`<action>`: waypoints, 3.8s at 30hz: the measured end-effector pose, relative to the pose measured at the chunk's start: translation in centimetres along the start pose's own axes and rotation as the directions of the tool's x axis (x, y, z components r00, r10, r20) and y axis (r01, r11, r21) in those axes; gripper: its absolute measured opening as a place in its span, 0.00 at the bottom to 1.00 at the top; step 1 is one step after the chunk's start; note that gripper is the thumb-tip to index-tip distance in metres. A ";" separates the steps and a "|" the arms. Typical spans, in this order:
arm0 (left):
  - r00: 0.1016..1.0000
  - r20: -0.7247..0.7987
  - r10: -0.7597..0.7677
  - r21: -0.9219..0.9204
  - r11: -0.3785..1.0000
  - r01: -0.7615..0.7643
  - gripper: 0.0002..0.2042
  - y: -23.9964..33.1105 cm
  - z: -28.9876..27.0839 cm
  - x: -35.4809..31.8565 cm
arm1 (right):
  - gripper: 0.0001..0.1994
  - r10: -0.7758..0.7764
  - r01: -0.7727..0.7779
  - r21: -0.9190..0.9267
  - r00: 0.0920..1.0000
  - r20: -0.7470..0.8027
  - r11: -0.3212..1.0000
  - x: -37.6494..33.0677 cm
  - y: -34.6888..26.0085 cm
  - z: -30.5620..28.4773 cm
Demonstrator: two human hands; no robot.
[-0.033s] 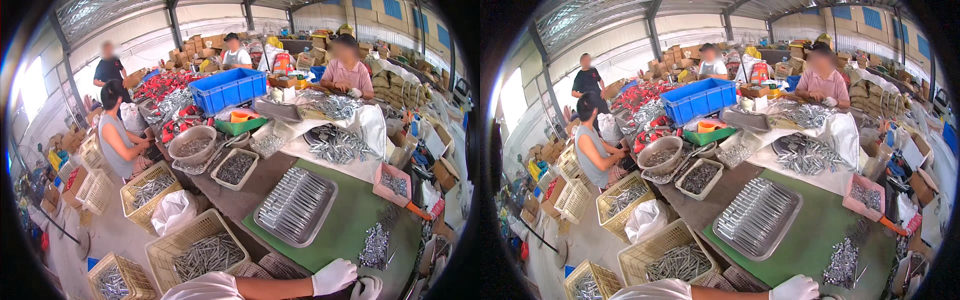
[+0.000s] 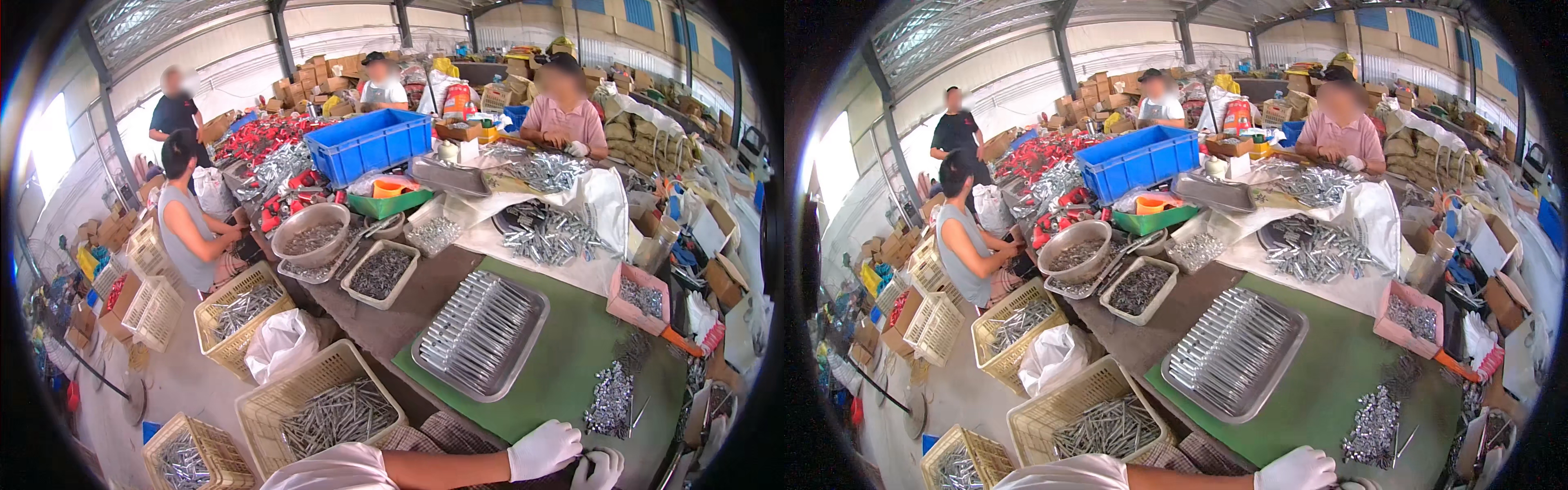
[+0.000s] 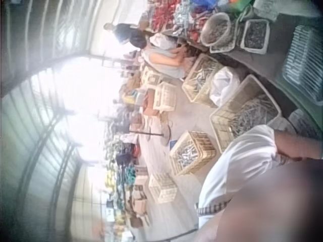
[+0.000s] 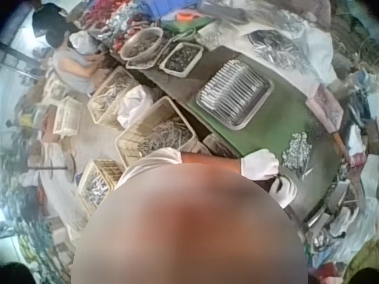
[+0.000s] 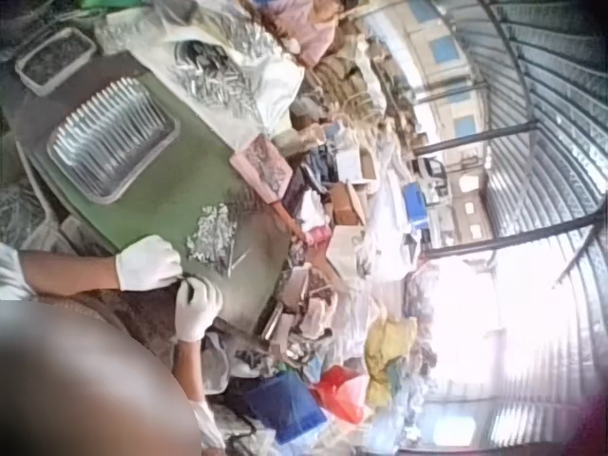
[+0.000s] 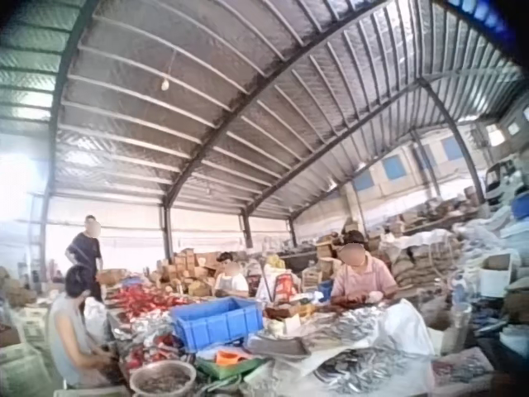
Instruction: Assembling small metal pins and tubes using manual tools at an industrial workstation.
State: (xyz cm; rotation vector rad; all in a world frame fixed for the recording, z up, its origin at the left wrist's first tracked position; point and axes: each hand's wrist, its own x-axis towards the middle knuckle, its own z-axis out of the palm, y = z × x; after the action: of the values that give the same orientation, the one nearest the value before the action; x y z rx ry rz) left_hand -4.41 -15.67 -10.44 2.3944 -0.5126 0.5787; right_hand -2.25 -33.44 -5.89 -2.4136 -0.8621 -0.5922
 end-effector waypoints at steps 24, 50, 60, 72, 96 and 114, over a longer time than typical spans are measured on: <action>1.000 -0.013 0.008 -0.003 1.000 -0.008 0.06 -0.1 -0.1 0.0 | 0.04 -0.014 0.015 -0.024 0.999 0.031 1.000 -0.1 0.1 0.3; 1.000 -0.005 -0.009 0.040 0.999 0.009 0.06 -0.1 -0.1 -0.3 | 0.14 -0.157 0.175 -0.219 0.983 0.096 0.960 -1.4 -0.6 -0.2; 0.993 0.122 0.004 0.094 0.995 -0.016 0.08 0.7 -3.3 1.8 | 0.10 -0.005 0.017 -0.305 0.999 0.040 0.952 -1.1 0.1 0.1; 0.997 0.080 -0.019 0.042 0.999 0.015 0.13 1.1 -1.9 2.1 | 0.06 0.293 -0.323 -0.025 0.887 -0.358 0.946 0.0 5.7 1.4; 0.904 -0.102 -0.415 0.409 0.811 0.418 0.12 -19.7 -27.3 3.5 | 0.06 0.296 -0.335 -0.087 0.908 -0.297 0.938 0.2 4.5 1.5; 0.825 0.182 -0.535 0.469 0.785 0.405 0.12 -26.2 -25.7 6.8 | 0.06 0.294 -0.333 -0.092 0.910 -0.290 0.938 0.1 4.2 1.5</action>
State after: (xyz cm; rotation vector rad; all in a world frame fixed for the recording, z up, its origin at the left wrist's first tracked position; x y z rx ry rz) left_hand 6.81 18.65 -0.94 2.8933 0.1346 0.0788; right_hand 0.99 -35.29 -8.31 -2.4458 -0.3146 -0.8544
